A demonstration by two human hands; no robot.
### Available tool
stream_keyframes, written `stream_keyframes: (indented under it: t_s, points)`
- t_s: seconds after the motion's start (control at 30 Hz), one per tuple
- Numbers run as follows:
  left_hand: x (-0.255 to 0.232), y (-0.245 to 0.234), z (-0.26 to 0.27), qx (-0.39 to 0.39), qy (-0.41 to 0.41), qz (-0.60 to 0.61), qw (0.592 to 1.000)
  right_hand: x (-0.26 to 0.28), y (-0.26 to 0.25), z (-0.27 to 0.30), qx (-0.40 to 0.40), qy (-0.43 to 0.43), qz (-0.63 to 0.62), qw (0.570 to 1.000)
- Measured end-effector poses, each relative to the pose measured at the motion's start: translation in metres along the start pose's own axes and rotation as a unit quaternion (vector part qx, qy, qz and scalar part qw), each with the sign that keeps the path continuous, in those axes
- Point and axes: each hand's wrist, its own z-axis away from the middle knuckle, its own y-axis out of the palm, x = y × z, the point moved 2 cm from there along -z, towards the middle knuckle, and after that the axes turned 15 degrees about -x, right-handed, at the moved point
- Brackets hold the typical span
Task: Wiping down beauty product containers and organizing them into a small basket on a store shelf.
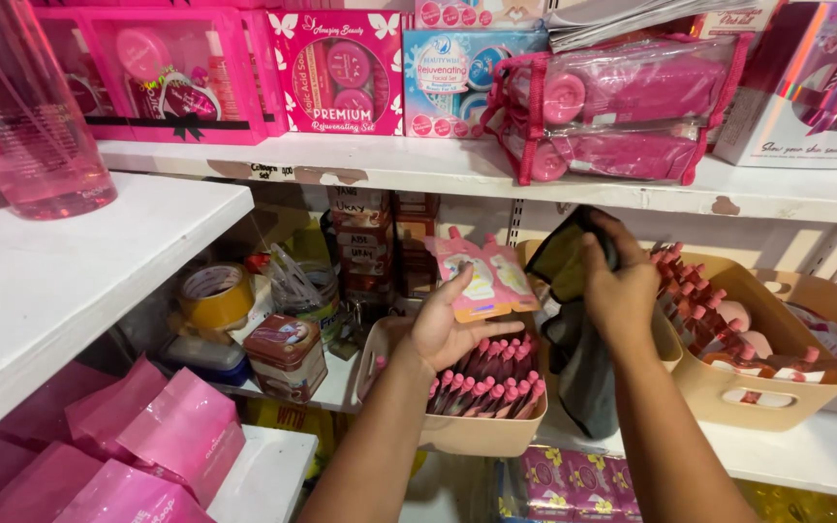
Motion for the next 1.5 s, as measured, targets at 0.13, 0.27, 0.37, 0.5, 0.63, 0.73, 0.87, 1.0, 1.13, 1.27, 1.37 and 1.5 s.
stream_keyframes:
  t_s: [0.13,0.27,0.37,0.5,0.63,0.73,0.87,1.0,1.13,1.27,1.37,1.5]
  points:
    - [0.040,-0.027,-0.054,0.054,0.055,0.028,0.997,0.067,0.006,0.046,0.078,-0.144,0.005,0.987]
    - [0.046,0.000,-0.049,0.014,0.088,0.105,0.991,0.064,0.021,0.066,0.175,-0.196,0.060,0.963]
    - [0.033,0.033,-0.021,-0.009,0.088,0.096,0.991,0.041,0.021,0.051,0.146,-0.177,0.111,0.967]
    - [0.043,0.021,-0.039,0.000,0.117,0.096,0.988,0.046,0.015,0.056,0.124,-0.210,0.164,0.956]
    - [0.043,0.014,-0.043,0.015,0.100,0.124,0.987,0.051,0.012,0.058,0.154,-0.177,0.093,0.968]
    - [0.039,0.014,-0.036,0.043,0.089,0.172,0.980,0.012,0.008,0.029,0.140,-0.231,0.157,0.950]
    - [0.006,0.029,-0.007,-0.017,0.087,0.077,0.993,-0.053,-0.001,-0.012,0.093,-0.225,0.222,0.944]
    - [-0.010,-0.015,-0.015,-0.160,0.176,-0.048,0.970,-0.149,0.013,-0.020,0.253,-0.107,0.294,0.915]
    - [-0.030,-0.036,0.005,-0.256,0.192,-0.153,0.935,-0.135,0.022,-0.003,0.424,-0.040,0.468,0.774]
    - [-0.047,-0.077,0.019,-0.279,0.302,-0.286,0.865,-0.099,0.033,0.001,0.332,-0.033,0.462,0.822]
    - [-0.064,-0.083,0.045,-0.307,0.330,-0.329,0.830,-0.063,0.047,0.014,0.297,-0.067,0.423,0.853]
    - [-0.082,-0.085,0.075,-0.263,0.445,-0.486,0.705,-0.032,0.073,0.050,0.307,-0.169,0.126,0.928]
